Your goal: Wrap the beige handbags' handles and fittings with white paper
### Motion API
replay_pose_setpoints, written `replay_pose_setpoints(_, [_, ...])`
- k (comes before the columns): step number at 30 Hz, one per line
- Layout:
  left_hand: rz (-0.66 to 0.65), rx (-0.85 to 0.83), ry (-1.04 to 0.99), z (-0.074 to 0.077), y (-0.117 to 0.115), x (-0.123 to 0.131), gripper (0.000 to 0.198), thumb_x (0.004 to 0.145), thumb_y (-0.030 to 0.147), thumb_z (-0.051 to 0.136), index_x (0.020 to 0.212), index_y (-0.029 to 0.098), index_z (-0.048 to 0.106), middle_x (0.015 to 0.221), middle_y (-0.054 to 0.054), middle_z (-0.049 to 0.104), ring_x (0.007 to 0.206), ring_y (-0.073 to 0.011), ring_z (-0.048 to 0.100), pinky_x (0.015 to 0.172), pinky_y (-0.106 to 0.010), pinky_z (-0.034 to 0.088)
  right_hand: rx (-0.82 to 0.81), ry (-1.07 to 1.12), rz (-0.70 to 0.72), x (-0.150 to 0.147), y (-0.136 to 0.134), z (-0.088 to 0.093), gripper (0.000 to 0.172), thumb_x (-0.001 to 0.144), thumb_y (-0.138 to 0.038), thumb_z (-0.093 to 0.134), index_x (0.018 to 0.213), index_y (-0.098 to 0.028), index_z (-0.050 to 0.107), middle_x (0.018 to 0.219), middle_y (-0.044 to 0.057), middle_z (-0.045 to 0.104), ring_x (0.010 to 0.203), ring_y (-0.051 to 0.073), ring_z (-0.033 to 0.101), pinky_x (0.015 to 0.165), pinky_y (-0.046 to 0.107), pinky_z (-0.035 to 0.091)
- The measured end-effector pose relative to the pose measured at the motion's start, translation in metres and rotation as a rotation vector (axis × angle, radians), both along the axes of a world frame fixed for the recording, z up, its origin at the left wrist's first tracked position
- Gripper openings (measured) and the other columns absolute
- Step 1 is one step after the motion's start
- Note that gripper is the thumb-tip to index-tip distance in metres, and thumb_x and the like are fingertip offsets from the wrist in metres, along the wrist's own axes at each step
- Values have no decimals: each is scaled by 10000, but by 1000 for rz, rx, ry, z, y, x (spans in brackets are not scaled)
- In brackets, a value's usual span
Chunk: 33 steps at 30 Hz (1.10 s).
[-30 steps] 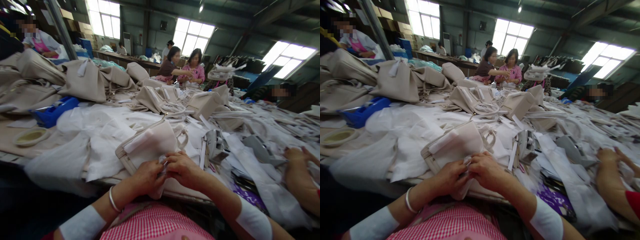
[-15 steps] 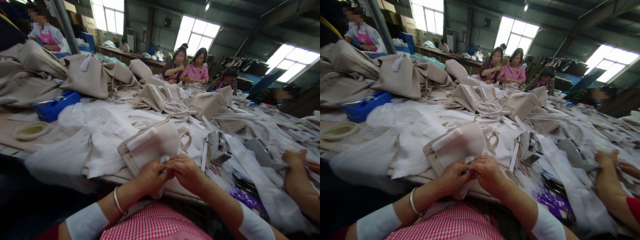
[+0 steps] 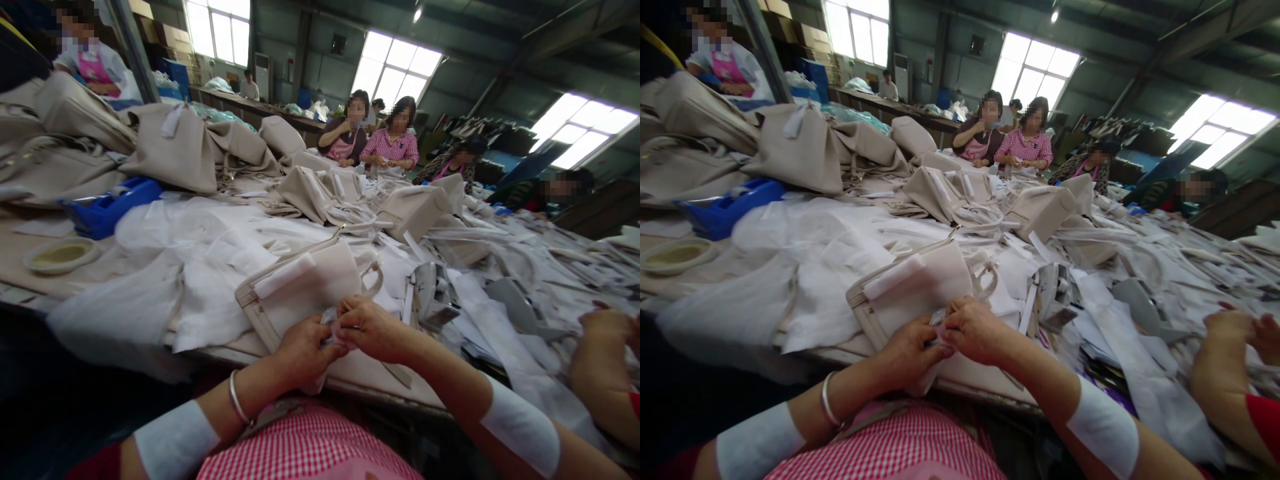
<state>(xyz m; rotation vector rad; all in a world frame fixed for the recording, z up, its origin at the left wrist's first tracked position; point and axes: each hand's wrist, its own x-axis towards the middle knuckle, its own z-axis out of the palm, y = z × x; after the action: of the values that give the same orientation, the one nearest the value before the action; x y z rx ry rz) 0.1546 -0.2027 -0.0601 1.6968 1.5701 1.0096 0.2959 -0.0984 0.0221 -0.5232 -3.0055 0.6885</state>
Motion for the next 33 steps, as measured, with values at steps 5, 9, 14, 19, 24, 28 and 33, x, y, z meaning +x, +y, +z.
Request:
replay_pose_setpoints(5, [50, -69, 119, 7, 1, 2, 254, 804, 442, 638, 931, 240, 725, 978, -44, 667, 866, -208, 622, 775, -298, 479, 13, -74, -59, -6, 3, 0, 158, 802, -133, 633, 703, -187, 743, 769, 26, 583, 807, 154, 539, 759, 268, 403])
replay_pose_setpoints(9, [65, -87, 164, 6, 3, 4, 275, 807, 468, 617, 921, 235, 712, 954, -37, 661, 846, -204, 623, 756, -289, 465, 87, -117, -98, -11, 1, -1, 159, 800, -176, 626, 674, -174, 722, 764, 33, 608, 776, 157, 544, 714, 273, 387])
replay_pose_setpoints(14, [60, -119, 175, 8, 4, 1, 268, 809, 456, 606, 922, 232, 702, 936, -36, 679, 812, -204, 628, 733, -289, 464, 276, -61, -30, -9, -2, -11, 152, 794, -215, 650, 651, -185, 690, 750, 31, 619, 796, 182, 518, 738, 339, 329])
replay_pose_setpoints(19, [4, -73, 73, 8, 7, -2, 185, 826, 379, 600, 882, 247, 718, 976, -17, 704, 866, -185, 620, 770, -258, 469, 430, 144, 163, 4, -4, -23, 75, 803, -173, 622, 734, -186, 648, 753, 28, 604, 801, 190, 475, 749, 374, 300])
replay_pose_setpoints(24, [-26, -55, -4, 5, 11, -3, 222, 825, 389, 604, 745, 212, 711, 847, -1, 703, 766, -158, 593, 713, -235, 455, 418, 177, 218, 18, -12, -22, 119, 893, -206, 545, 860, -179, 656, 827, 54, 630, 862, 202, 502, 772, 375, 341])
replay_pose_setpoints(28, [-49, -92, -55, 4, 14, -7, 351, 858, 436, 538, 686, 165, 682, 676, 6, 638, 635, -136, 537, 600, -228, 414, 451, 186, 219, 27, -18, -25, 283, 919, -280, 548, 1157, -143, 618, 1078, 122, 650, 1065, 261, 519, 893, 423, 380])
replay_pose_setpoints(33, [-135, -152, -128, 7, 17, -17, 290, 836, 375, 541, 729, 134, 663, 634, 26, 543, 592, -113, 470, 527, -214, 348, 545, 310, 209, 33, -16, -39, 291, 943, -153, 480, 1204, -164, 609, 1144, 118, 659, 1147, 251, 534, 941, 433, 405])
